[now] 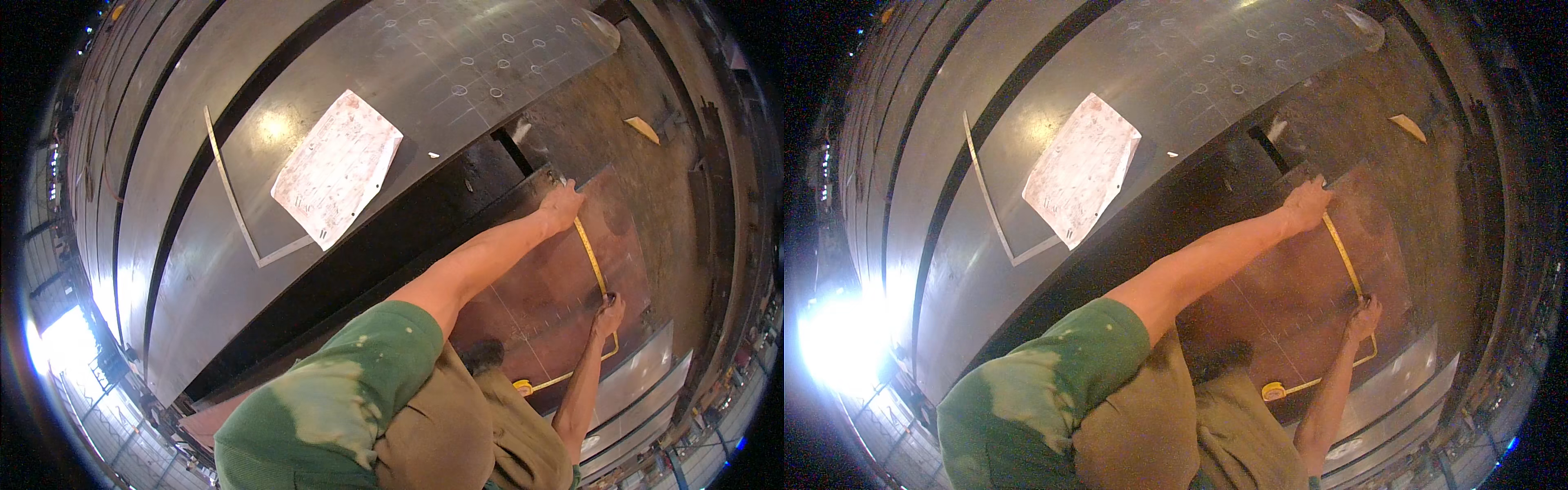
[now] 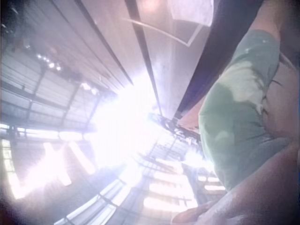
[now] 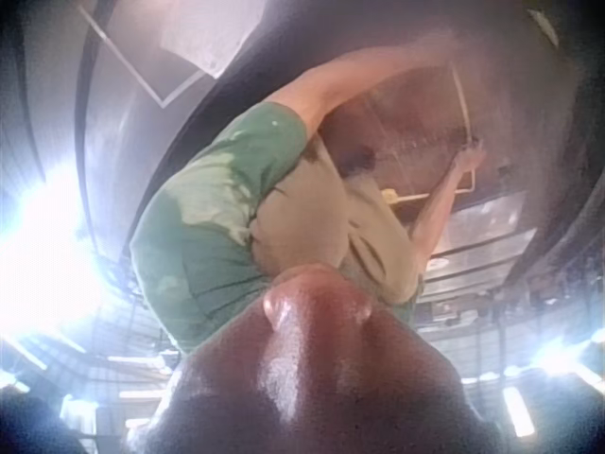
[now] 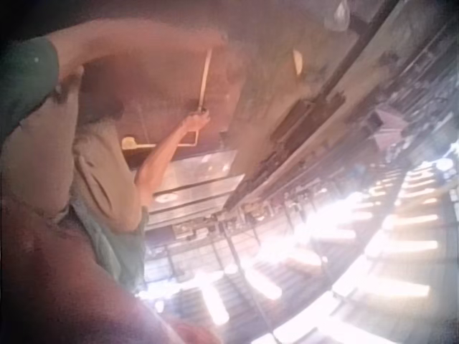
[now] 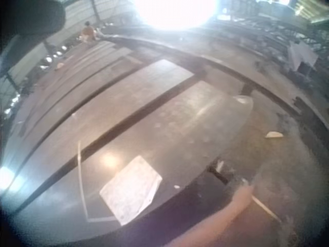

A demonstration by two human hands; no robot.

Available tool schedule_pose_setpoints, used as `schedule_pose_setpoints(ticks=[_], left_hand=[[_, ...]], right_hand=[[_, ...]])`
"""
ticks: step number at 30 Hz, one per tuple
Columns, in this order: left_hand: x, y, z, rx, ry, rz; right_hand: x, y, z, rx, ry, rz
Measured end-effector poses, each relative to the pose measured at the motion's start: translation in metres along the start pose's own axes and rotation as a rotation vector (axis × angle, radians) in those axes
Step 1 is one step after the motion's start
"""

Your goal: The person measures a large metal sheet using a tape measure and marks it with a white marker. They repeatedly measure and mark the sheet, referencing a paper document placed on the surface.

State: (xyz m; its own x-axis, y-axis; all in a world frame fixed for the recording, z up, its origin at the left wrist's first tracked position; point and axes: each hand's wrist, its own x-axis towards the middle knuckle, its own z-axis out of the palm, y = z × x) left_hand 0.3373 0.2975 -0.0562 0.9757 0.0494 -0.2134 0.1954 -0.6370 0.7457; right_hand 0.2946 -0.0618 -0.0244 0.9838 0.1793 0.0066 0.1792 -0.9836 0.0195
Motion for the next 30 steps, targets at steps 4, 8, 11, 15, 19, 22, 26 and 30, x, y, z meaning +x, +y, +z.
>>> schedule_pose_setpoints(ticks=[4,8,11,15,19,22,26,30], left_hand=[[-0.001,-0.003,0.003,0.018,0.01,0.016],[0.0,-0.005,0.005,0.003,0.031,0.0],[-0.005,-0.005,0.001,0.005,0.016,0.0],[0.003,-0.008,0.001,-0.004,0.035,0.009],[0.005,-0.002,0.002,0.044,-0.028,0.033],[0.006,-0.019,0.003,0.02,0.066,0.069],[0.009,-0.007,0.002,0.019,0.024,0.08],[0.011,-0.013,-0.007,0.044,-0.006,0.112]], right_hand=[[0.0,-0.001,0.002,0.021,-0.017,0.049],[-0.003,0.009,0.01,-0.003,0.043,-0.018],[-0.003,0.002,0.008,0.029,-0.093,0.071],[-0.003,0.021,0.017,-0.065,0.127,-0.263],[-0.006,0.026,0.02,0.065,0.108,0.027],[0.002,-0.004,0.008,0.161,0.079,0.089],[-0.002,0.005,0.003,0.128,0.074,0.143],[-0.001,-0.008,-0.003,0.22,0.036,0.179]])
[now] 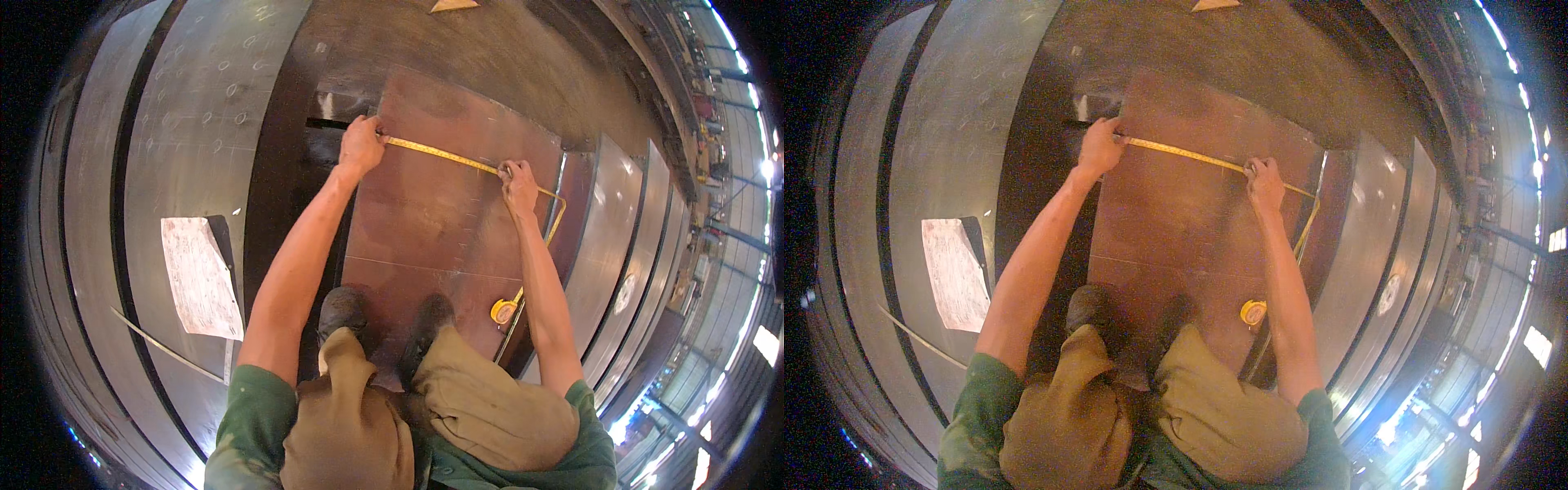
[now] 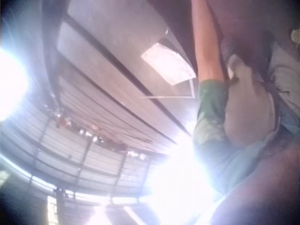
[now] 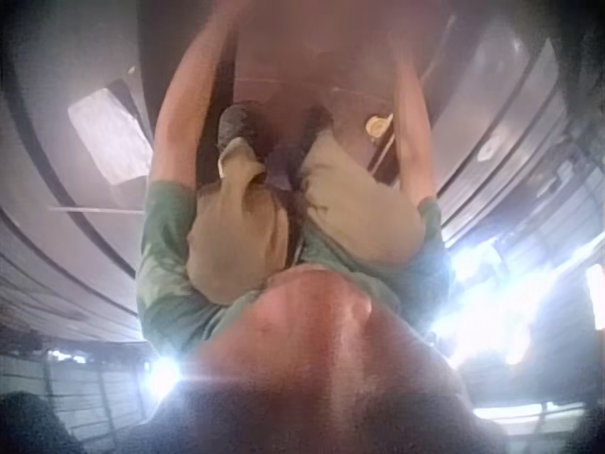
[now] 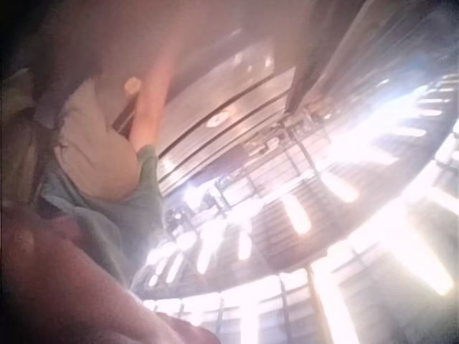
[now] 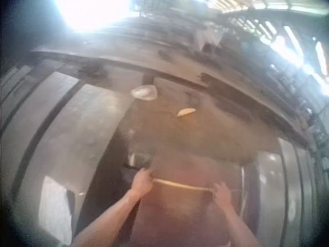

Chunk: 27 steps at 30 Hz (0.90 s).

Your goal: The person measures a large metal sheet using a tape measure and marks it with a white marker. They repeatedly measure and mark the sheet, referencing a paper document placed on the surface.

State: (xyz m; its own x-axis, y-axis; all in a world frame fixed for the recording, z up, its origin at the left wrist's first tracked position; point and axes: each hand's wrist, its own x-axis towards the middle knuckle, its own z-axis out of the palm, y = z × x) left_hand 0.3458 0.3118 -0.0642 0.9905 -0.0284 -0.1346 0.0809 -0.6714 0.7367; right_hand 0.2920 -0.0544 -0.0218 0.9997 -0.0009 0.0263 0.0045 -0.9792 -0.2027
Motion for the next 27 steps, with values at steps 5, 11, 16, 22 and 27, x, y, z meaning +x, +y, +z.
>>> schedule_pose_setpoints(ticks=[5,11,16,22,27], left_hand=[[0.008,-0.013,-0.004,0.012,-0.023,0.077],[0.015,-0.019,-0.003,0.056,-0.057,0.083],[0.012,-0.017,-0.004,0.103,-0.072,0.085],[0.013,-0.017,-0.004,0.106,-0.083,0.098],[0.011,-0.013,-0.007,0.09,-0.073,0.124]], right_hand=[[0.004,0.0,-0.003,0.03,-0.092,0.022],[0.005,0.003,0.001,0.085,-0.032,-0.029],[0.004,0.003,0.001,0.057,-0.06,0.006],[0.003,0.012,0.004,0.067,-0.033,-0.006],[0.005,0.005,0.003,0.1,-0.101,-0.012]])
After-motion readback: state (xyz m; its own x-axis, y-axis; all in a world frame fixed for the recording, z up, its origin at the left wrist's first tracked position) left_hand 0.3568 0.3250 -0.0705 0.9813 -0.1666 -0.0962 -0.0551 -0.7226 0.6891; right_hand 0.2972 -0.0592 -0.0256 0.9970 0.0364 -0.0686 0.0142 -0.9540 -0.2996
